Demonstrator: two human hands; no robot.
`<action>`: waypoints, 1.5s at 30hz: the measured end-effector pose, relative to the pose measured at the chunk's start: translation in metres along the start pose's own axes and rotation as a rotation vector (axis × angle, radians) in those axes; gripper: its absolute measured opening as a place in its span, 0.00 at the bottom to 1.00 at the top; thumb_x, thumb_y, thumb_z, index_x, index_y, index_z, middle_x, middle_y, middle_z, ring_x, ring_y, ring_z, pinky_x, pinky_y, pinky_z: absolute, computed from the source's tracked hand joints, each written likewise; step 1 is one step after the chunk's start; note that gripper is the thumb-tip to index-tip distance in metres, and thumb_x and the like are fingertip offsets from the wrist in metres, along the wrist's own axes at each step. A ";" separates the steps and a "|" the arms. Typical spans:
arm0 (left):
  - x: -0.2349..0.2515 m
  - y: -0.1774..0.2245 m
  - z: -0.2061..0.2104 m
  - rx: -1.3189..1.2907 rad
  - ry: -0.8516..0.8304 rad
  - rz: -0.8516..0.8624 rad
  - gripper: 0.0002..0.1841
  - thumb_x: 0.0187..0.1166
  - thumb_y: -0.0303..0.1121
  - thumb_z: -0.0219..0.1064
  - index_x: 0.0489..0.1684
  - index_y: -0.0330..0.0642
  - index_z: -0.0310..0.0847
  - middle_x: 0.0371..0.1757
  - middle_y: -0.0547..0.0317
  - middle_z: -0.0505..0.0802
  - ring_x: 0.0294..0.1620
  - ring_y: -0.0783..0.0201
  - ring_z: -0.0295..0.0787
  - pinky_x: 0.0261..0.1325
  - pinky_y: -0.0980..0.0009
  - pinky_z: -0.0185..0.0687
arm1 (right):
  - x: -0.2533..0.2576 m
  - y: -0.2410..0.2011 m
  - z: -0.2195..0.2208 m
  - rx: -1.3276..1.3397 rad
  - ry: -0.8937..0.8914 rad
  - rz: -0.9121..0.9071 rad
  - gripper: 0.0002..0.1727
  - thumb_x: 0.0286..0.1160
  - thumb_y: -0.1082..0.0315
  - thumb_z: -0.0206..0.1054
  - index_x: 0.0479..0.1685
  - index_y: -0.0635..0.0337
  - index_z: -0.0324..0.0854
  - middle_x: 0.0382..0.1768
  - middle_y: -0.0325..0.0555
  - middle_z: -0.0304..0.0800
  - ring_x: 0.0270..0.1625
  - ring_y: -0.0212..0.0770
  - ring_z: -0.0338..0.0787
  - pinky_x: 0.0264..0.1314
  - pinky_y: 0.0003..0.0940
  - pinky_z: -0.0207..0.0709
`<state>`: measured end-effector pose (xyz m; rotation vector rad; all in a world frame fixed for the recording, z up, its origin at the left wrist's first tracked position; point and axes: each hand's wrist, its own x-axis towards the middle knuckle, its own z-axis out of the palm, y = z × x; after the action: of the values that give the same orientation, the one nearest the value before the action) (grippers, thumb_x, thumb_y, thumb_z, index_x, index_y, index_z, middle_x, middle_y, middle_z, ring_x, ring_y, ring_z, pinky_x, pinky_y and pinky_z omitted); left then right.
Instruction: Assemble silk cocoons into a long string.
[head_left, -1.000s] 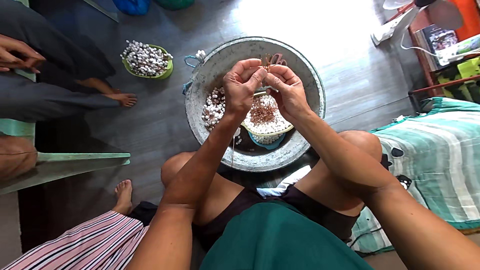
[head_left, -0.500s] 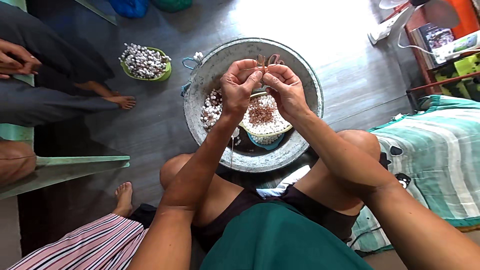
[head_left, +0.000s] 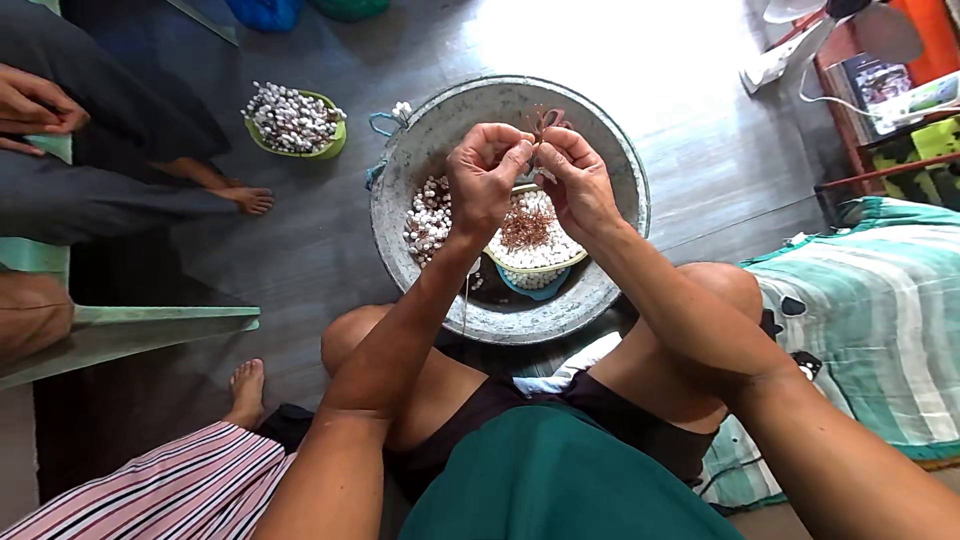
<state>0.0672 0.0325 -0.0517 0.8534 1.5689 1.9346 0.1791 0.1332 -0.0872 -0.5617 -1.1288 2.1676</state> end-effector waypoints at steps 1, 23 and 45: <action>0.000 0.000 0.000 -0.001 0.002 0.001 0.07 0.76 0.19 0.70 0.48 0.29 0.82 0.44 0.47 0.96 0.41 0.57 0.96 0.47 0.61 0.95 | 0.000 0.000 0.000 0.010 0.004 0.011 0.13 0.80 0.73 0.70 0.60 0.60 0.83 0.47 0.44 0.92 0.44 0.33 0.90 0.46 0.28 0.85; 0.000 -0.002 0.002 -0.016 0.048 -0.140 0.09 0.78 0.25 0.73 0.50 0.29 0.89 0.41 0.50 0.96 0.39 0.60 0.95 0.49 0.64 0.94 | -0.002 0.005 0.002 -0.121 -0.038 -0.098 0.13 0.78 0.76 0.71 0.58 0.69 0.86 0.50 0.49 0.94 0.50 0.37 0.92 0.56 0.33 0.87; 0.015 0.000 -0.031 -0.483 -0.420 -0.389 0.07 0.86 0.27 0.57 0.45 0.41 0.82 0.43 0.54 0.92 0.49 0.58 0.92 0.63 0.56 0.88 | -0.002 -0.019 -0.007 -0.111 -0.126 -0.049 0.14 0.78 0.73 0.68 0.60 0.68 0.85 0.45 0.48 0.93 0.47 0.38 0.92 0.55 0.37 0.87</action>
<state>0.0340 0.0223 -0.0532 0.6333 0.8884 1.6148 0.1909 0.1444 -0.0755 -0.4452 -1.3228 2.1327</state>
